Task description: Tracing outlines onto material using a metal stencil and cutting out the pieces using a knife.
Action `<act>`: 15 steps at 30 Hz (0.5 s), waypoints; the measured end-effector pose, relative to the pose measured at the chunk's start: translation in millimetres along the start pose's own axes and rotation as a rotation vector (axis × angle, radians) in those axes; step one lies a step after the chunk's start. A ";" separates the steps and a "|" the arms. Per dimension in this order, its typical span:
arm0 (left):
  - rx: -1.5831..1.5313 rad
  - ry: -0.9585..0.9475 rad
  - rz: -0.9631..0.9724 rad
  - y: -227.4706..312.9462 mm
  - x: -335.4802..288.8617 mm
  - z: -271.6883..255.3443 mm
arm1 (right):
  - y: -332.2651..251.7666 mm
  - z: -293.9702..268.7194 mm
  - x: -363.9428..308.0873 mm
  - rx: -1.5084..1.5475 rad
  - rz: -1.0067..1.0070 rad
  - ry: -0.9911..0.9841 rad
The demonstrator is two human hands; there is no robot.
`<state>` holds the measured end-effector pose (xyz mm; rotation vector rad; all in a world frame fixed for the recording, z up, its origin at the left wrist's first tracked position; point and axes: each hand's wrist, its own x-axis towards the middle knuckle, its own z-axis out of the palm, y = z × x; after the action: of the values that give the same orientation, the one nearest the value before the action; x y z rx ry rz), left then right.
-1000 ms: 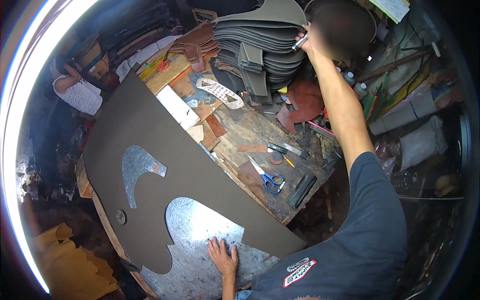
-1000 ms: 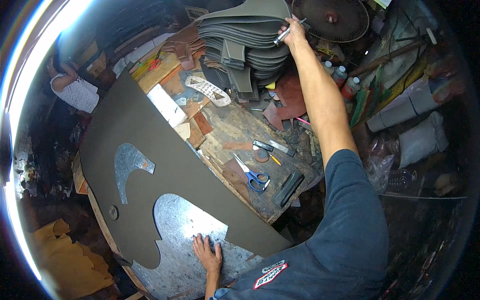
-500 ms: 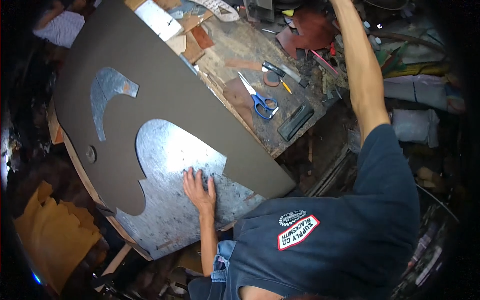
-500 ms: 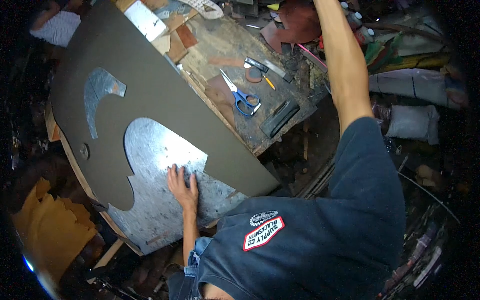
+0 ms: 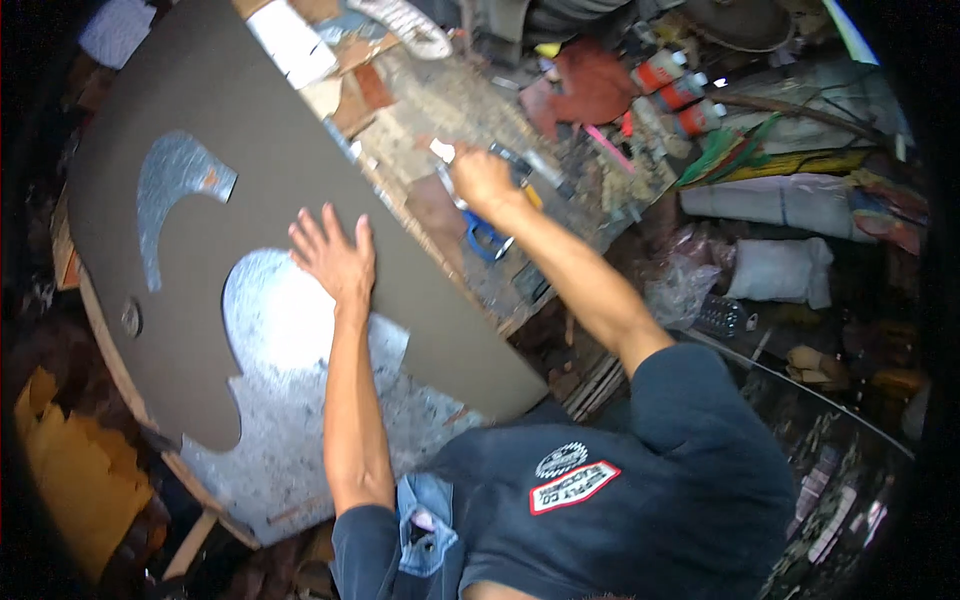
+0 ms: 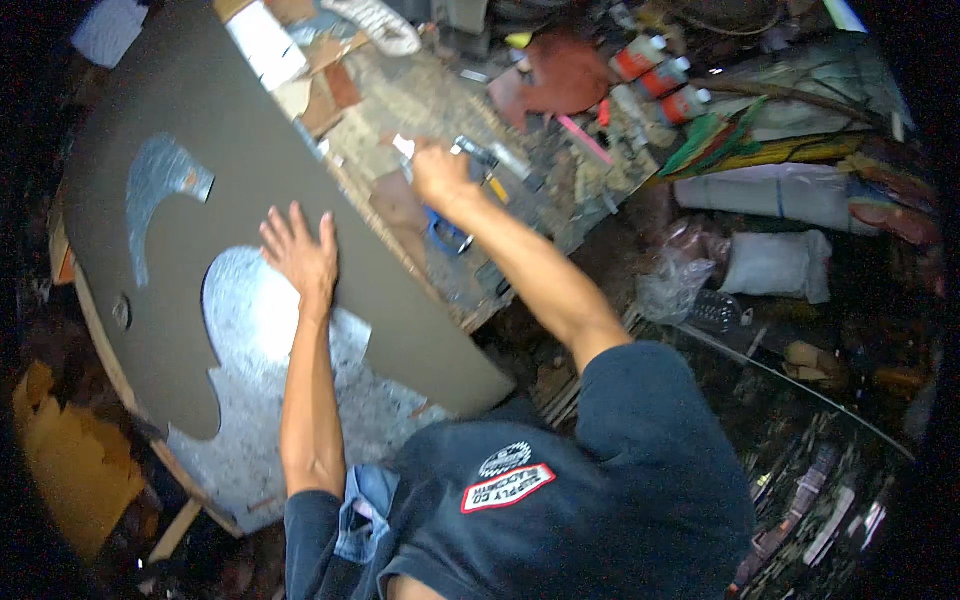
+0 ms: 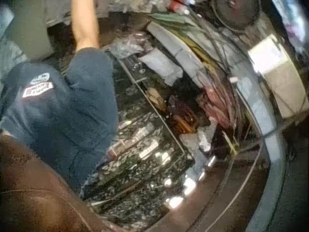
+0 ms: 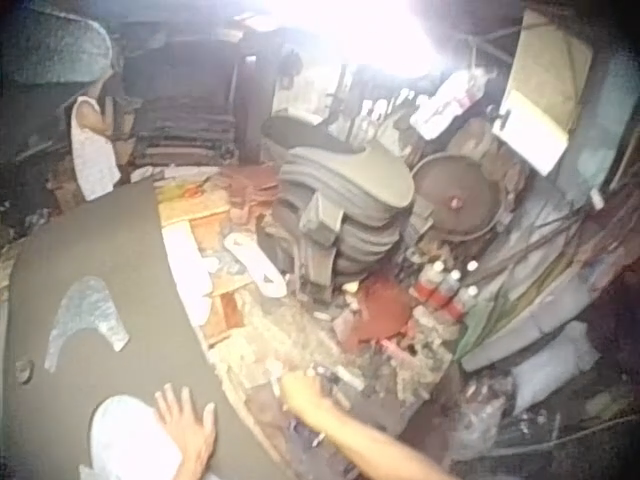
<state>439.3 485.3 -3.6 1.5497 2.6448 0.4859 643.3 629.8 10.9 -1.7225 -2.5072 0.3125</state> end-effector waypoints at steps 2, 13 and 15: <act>0.007 -0.024 -0.008 1.9 -0.9 0.3 | 8.2 -2.7 0.8 0.044 0.015 -0.042; -0.004 -0.057 0.001 5.1 0.0 -14.6 | 77.0 -216.1 124.4 -0.215 -0.426 0.951; -0.011 -0.048 0.002 3.1 -1.1 -15.0 | 86.8 -258.7 152.7 -0.306 -0.461 1.078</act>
<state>439.7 482.1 11.4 1.5408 2.6009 0.4570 714.6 833.0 237.5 -0.8711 -2.0044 -0.8340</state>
